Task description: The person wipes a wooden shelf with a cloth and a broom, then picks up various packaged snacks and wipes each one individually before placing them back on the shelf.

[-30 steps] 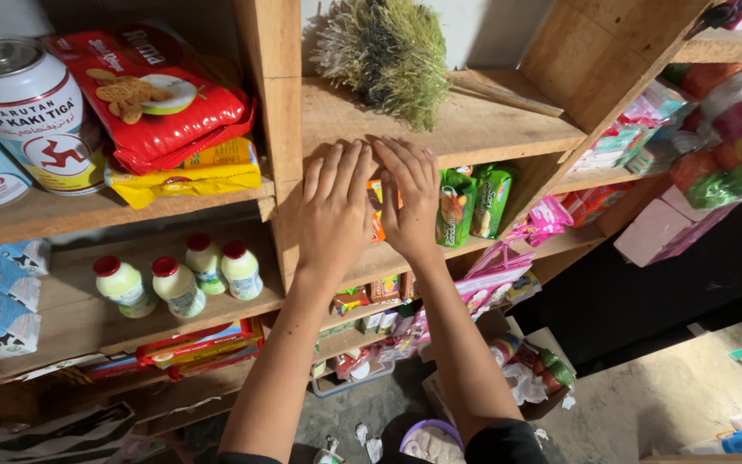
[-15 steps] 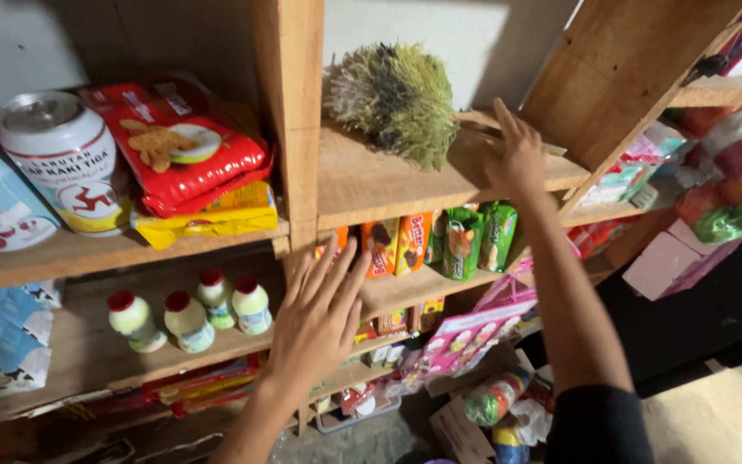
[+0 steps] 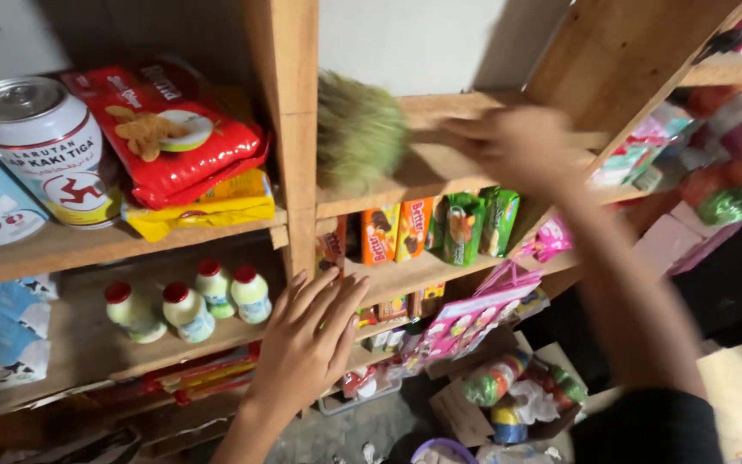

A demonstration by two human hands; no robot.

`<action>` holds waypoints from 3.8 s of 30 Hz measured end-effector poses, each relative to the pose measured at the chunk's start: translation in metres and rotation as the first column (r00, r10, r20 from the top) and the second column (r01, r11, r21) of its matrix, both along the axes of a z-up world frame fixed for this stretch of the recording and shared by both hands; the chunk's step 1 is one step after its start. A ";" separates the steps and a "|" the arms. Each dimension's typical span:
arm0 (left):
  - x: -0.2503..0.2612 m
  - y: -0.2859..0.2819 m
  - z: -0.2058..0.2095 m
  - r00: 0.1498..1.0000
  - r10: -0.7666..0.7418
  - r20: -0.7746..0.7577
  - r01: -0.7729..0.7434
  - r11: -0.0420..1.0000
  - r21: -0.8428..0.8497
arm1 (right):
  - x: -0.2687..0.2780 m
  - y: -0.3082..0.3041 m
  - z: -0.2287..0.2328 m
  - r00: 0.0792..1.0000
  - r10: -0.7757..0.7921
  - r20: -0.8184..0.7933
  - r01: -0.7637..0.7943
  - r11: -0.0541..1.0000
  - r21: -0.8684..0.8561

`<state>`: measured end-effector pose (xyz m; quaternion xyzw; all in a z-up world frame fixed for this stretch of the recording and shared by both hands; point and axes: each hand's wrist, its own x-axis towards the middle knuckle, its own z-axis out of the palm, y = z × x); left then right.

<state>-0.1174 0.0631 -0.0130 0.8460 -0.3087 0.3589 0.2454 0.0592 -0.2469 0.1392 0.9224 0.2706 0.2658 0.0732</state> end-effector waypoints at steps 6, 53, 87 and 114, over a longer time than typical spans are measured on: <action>-0.009 0.042 0.003 0.998 0.051 -0.034 -0.052 0.998 -0.046 | -0.062 -0.155 0.048 0.672 -0.639 -0.373 0.615 0.763 -0.200; -0.036 0.087 0.102 0.839 0.419 0.347 -0.509 0.830 0.228 | -0.129 -0.024 -0.155 0.592 0.776 -0.218 0.525 -0.166 0.835; 0.057 -0.074 -0.179 0.441 -0.800 -0.406 0.363 0.573 -0.735 | -0.189 0.042 -0.271 0.320 0.947 -0.009 0.735 -0.242 0.634; -0.032 0.121 -0.020 0.859 -0.510 -0.046 -0.035 0.031 -0.999 | 0.033 0.013 -0.048 0.645 0.751 0.144 -0.065 -0.134 0.989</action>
